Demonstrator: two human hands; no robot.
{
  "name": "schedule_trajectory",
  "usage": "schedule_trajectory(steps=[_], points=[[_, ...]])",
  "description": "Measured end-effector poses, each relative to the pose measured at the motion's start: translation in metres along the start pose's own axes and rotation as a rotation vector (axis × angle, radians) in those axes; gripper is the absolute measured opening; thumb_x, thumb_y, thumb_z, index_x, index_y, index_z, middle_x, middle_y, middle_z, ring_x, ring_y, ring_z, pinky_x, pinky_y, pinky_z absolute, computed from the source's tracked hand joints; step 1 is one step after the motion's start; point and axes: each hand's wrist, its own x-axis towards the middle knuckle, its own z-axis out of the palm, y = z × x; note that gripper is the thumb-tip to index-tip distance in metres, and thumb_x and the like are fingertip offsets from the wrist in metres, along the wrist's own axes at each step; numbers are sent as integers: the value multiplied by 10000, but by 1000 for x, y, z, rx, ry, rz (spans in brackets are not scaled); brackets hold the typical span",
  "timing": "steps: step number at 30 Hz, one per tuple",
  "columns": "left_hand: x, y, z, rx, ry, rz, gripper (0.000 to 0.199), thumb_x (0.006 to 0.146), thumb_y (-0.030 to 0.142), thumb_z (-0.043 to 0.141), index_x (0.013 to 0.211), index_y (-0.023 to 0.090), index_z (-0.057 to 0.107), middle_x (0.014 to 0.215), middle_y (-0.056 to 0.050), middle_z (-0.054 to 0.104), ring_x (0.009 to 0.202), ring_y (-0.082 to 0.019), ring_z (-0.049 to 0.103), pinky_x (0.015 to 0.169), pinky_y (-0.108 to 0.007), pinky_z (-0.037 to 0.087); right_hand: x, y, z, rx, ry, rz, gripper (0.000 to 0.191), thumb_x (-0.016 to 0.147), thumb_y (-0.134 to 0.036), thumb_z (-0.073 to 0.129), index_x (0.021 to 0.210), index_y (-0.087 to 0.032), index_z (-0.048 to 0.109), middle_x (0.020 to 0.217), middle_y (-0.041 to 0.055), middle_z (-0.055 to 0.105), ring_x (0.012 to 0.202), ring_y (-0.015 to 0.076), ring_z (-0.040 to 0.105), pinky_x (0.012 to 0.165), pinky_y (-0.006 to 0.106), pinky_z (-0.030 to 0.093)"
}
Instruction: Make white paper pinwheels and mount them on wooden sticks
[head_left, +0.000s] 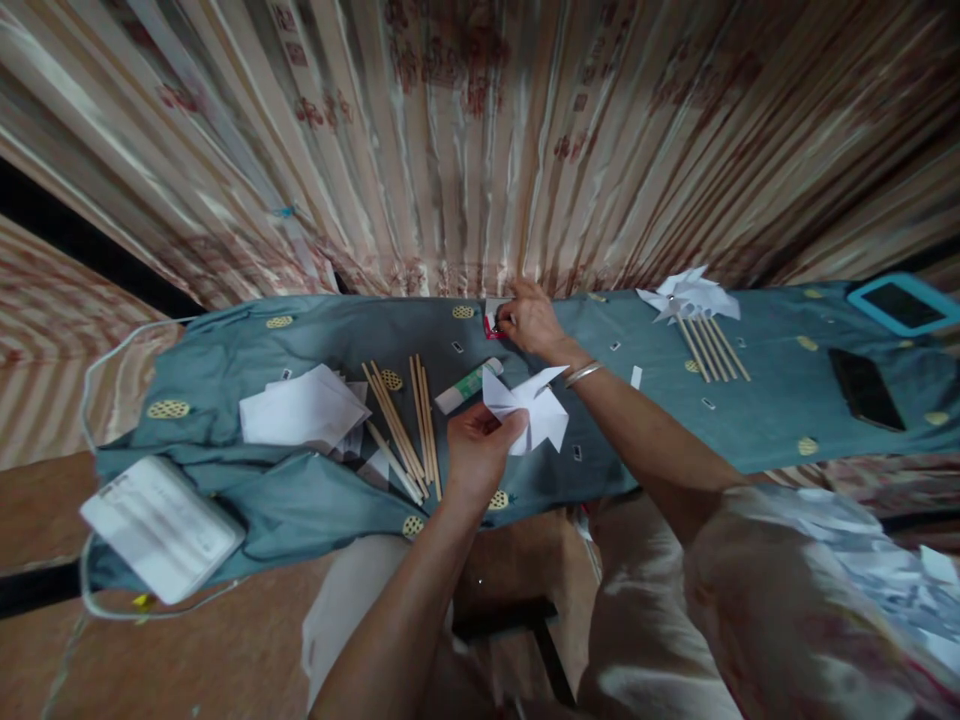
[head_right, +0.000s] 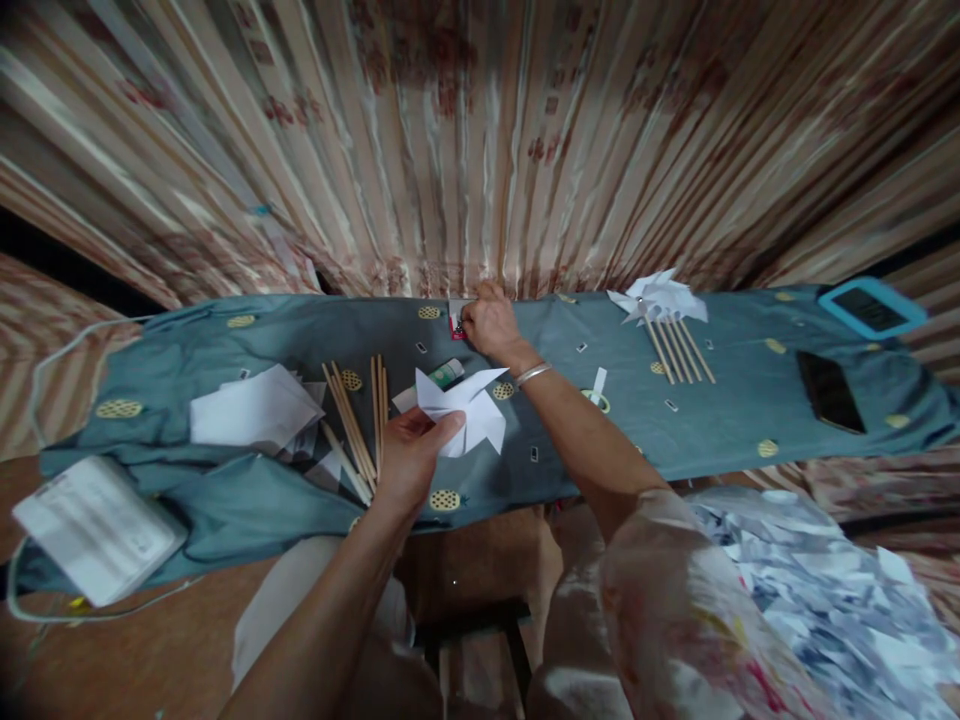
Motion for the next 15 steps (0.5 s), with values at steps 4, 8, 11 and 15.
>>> schedule_trajectory(steps=[4,8,11,15], points=[[0,0,2,-1,-2,-14,206,469,272,825,630,170,747,627,-10,719,537,-129,587,548,-251,463,7,-3,1,-24,-70,-7,241,808,-173,624,966,-109,795,1475,190,517,1347,356,442,1108,505,366],[1,-2,2,29,-11,-14,243,469,304,824,657,168,752,667,-31,732,571,-157,616,551,-268,476,10,-5,2,-25,-84,-2,249,800,-125,593,946,-127,794,1385,160,603,1330,323,463,1089,472,390],[1,-2,2,39,-9,-16,242,476,320,825,649,170,746,656,-28,725,571,-162,618,545,-271,479,11,-5,2,-27,-85,-9,246,808,-118,581,932,-131,792,1344,156,630,1314,307,483,1087,457,399],[1,-1,3,26,-12,-13,233,482,307,823,657,171,754,667,-29,734,574,-158,622,559,-272,486,15,-1,2,15,-119,-7,201,794,-114,622,899,-112,792,1298,180,649,1316,336,486,1058,451,429]])
